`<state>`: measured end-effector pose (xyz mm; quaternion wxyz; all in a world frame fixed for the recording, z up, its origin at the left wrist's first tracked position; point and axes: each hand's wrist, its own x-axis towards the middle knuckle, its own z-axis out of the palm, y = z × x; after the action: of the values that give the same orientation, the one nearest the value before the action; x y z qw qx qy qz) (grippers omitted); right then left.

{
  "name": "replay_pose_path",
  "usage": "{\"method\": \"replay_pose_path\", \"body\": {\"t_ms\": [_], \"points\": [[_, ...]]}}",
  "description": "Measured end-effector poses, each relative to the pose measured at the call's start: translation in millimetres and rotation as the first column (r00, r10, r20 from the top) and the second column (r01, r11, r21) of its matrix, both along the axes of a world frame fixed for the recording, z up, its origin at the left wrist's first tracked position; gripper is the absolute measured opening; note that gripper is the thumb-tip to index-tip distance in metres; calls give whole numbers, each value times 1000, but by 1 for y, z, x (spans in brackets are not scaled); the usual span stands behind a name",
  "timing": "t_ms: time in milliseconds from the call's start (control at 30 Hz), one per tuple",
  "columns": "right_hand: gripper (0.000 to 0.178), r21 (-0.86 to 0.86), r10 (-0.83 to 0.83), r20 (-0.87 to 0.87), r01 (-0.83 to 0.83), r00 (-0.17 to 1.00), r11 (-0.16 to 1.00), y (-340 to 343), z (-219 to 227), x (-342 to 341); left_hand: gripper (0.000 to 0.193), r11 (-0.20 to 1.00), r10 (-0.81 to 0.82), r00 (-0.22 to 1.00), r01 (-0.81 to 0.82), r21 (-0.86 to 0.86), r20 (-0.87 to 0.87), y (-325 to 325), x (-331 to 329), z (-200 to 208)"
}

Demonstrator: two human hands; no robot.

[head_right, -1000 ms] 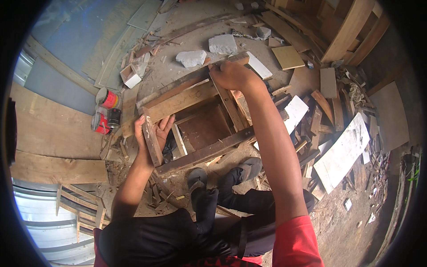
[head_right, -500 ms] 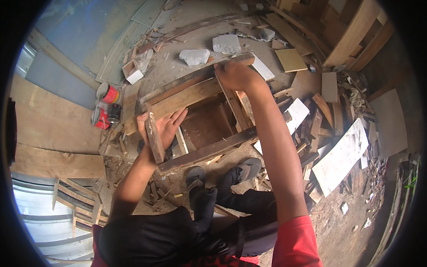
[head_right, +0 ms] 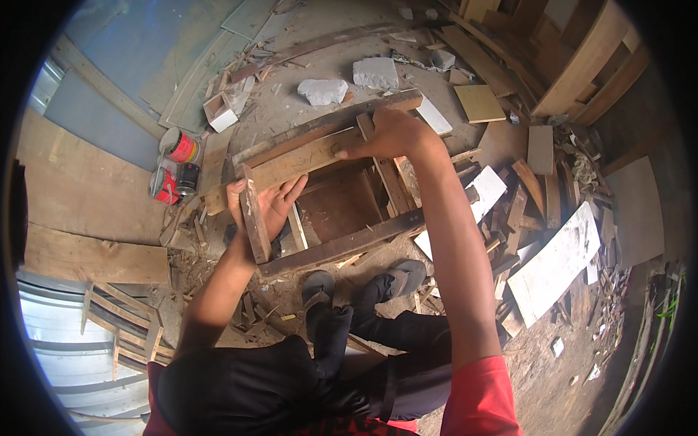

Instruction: The person assembles a wooden frame by hand, fitting pieces together and securing them. They then use a hand saw to cut a piece of wood placed on the floor.

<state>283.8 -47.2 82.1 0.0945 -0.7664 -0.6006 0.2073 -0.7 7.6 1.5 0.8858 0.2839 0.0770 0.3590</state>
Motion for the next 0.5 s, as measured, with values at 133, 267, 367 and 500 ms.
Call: {"method": "replay_pose_path", "body": {"t_ms": [133, 267, 367, 500], "points": [[98, 25, 64, 64, -66, 996, 998, -4, 2, -13, 93, 1000, 25, 999, -24, 10, -37, -2, 2, 2], [87, 133, -14, 155, -7, 988, 991, -9, -4, -25, 91, 1000, 20, 1000, -20, -2, -16, -1, 3, 0], [83, 134, -18, 140, -1, 990, 991, -9, 1, -29, 90, 1000, 2, 1000, -2, 4, -18, 2, -2, 0], [80, 139, -28, 155, 6, 988, 990, -12, 1, -25, 86, 999, 27, 982, -33, -31, -188, -3, -4, 10]]}}
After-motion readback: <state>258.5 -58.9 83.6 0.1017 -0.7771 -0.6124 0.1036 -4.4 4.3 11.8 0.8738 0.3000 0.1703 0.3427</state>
